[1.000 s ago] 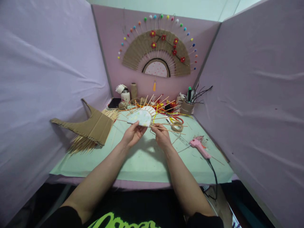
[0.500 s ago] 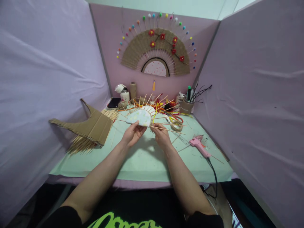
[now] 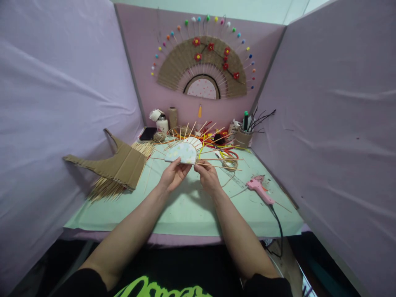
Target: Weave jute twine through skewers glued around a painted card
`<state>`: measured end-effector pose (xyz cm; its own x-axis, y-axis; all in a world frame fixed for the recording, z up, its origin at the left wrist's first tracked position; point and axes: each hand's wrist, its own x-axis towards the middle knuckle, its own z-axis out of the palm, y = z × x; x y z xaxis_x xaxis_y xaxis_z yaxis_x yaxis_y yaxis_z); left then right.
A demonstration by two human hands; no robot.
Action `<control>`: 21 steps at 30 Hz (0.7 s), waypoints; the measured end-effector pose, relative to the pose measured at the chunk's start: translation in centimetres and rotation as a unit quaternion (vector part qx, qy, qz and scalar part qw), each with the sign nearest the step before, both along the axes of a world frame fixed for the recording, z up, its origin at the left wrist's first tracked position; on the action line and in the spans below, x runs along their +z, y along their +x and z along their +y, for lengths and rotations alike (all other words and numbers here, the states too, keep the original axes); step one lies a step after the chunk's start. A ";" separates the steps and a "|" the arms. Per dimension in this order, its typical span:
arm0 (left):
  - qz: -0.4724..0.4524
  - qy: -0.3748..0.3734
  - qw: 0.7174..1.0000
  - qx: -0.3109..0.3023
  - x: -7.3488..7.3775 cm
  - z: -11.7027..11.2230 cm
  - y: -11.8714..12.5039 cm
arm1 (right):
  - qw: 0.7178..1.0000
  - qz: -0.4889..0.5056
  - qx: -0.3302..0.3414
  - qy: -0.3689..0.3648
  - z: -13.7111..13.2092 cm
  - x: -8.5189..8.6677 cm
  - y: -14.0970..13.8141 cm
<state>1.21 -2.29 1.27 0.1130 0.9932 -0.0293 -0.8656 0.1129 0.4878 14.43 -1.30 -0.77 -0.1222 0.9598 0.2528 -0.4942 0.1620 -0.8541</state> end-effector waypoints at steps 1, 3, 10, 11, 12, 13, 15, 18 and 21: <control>0.002 0.001 1.000 -0.001 0.0 0.0 0.0 | 1.000 -0.007 0.002 0.000 0.0 0.0 0.0; 0.005 0.002 1.000 -0.004 0.0 0.0 0.0 | 1.000 -0.015 0.003 0.000 0.0 0.0 0.0; -0.003 0.003 1.000 -0.020 0.0 0.0 -0.1 | 0.999 -0.029 0.014 -0.003 -0.1 0.0 0.1; -0.005 0.001 1.000 -0.022 0.0 0.0 -0.1 | 0.999 -0.031 0.012 -0.001 -0.1 -0.1 0.1; -0.006 -0.001 1.000 -0.023 0.0 0.0 -0.1 | 0.999 -0.032 0.010 0.001 -0.1 -0.1 0.1; -0.009 -0.005 1.000 -0.026 0.0 0.0 -0.1 | 0.999 -0.031 0.008 0.003 -0.1 -0.1 0.1; -0.015 -0.013 0.999 -0.032 0.1 -0.1 0.0 | 1.000 -0.028 0.005 0.007 -0.2 0.0 0.1; -0.028 -0.025 0.999 -0.036 0.2 -0.1 -0.1 | 1.000 -0.025 0.008 0.012 -0.5 0.3 0.2; -0.042 -0.033 0.998 -0.032 0.3 -0.1 -0.2 | 0.999 -0.025 0.007 0.029 -0.7 0.7 0.3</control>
